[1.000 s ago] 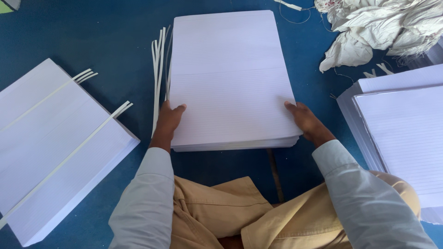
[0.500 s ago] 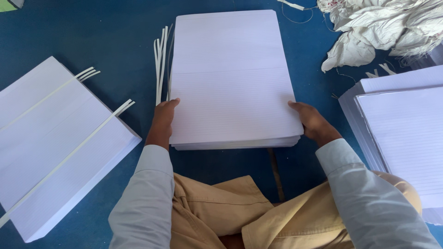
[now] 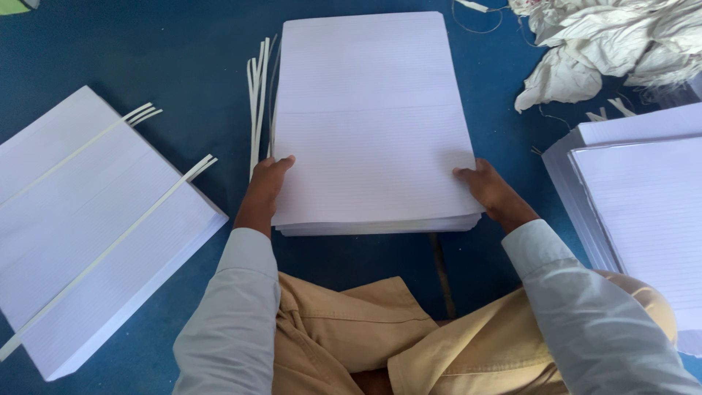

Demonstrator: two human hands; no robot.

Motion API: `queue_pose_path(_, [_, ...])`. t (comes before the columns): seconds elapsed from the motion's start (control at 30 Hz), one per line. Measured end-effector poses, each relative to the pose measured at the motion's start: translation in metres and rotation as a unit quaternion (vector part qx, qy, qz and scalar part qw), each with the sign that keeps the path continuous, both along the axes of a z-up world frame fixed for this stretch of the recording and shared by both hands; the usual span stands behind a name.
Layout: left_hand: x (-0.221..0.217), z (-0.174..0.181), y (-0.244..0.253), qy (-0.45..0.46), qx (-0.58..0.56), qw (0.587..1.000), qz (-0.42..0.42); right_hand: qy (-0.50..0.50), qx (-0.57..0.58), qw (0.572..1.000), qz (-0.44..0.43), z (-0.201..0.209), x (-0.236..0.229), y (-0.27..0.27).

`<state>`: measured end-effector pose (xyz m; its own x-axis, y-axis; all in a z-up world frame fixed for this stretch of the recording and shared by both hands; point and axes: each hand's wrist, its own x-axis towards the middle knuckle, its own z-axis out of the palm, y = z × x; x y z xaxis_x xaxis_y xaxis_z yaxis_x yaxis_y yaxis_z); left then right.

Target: The person aligns a stack of lined paper sheets, folds them in half, and secures them with white plastic strips. The person then places the bound stack aside and repeats the process with another stack.

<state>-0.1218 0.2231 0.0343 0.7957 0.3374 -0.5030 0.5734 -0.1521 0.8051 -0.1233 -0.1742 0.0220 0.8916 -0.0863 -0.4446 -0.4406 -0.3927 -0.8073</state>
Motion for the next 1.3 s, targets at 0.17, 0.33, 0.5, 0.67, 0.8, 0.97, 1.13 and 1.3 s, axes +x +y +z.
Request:
queue_pose_path(0.17, [0.005, -0.012, 0.001, -0.029, -0.017, 0.999, 0.03, 0.046, 0.086, 0.992, -0.084, 0.003, 0.003, -0.006])
queue_pose_path(0.33, [-0.003, -0.023, -0.005, -0.3, 0.325, 0.896, 0.043, 0.077, 0.092, 0.991, -0.065, 0.003, 0.003, -0.01])
queue_pose_path(0.5, [-0.022, -0.007, -0.039, -0.356, 0.146, 0.921, -0.062, 0.075, 0.137, 0.987, -0.028, -0.002, 0.005, -0.017])
queue_pose_path(0.67, [-0.055, 0.011, -0.095, -0.285, 0.034, 0.916, -0.28, 0.076, 0.125, 0.988, -0.041, -0.013, 0.012, -0.02])
queue_pose_path(0.8, [-0.071, 0.022, -0.135, -0.237, 0.043, 0.883, -0.403, 0.062, 0.132, 0.988, -0.046, -0.018, 0.015, -0.021])
queue_pose_path(0.97, [-0.089, 0.008, -0.181, -0.116, -0.123, 0.883, -0.437, 0.074, 0.179, 0.979, -0.059, -0.025, 0.022, -0.028])
queue_pose_path(1.13, [-0.122, -0.022, -0.234, 0.042, -0.456, 0.858, -0.233, 0.06, 0.236, 0.968, -0.053, -0.027, 0.028, -0.038])
queue_pose_path(1.3, [-0.107, -0.042, -0.23, -0.045, -0.627, 0.77, 0.11, 0.064, 0.264, 0.962, -0.038, -0.024, 0.03, -0.038])
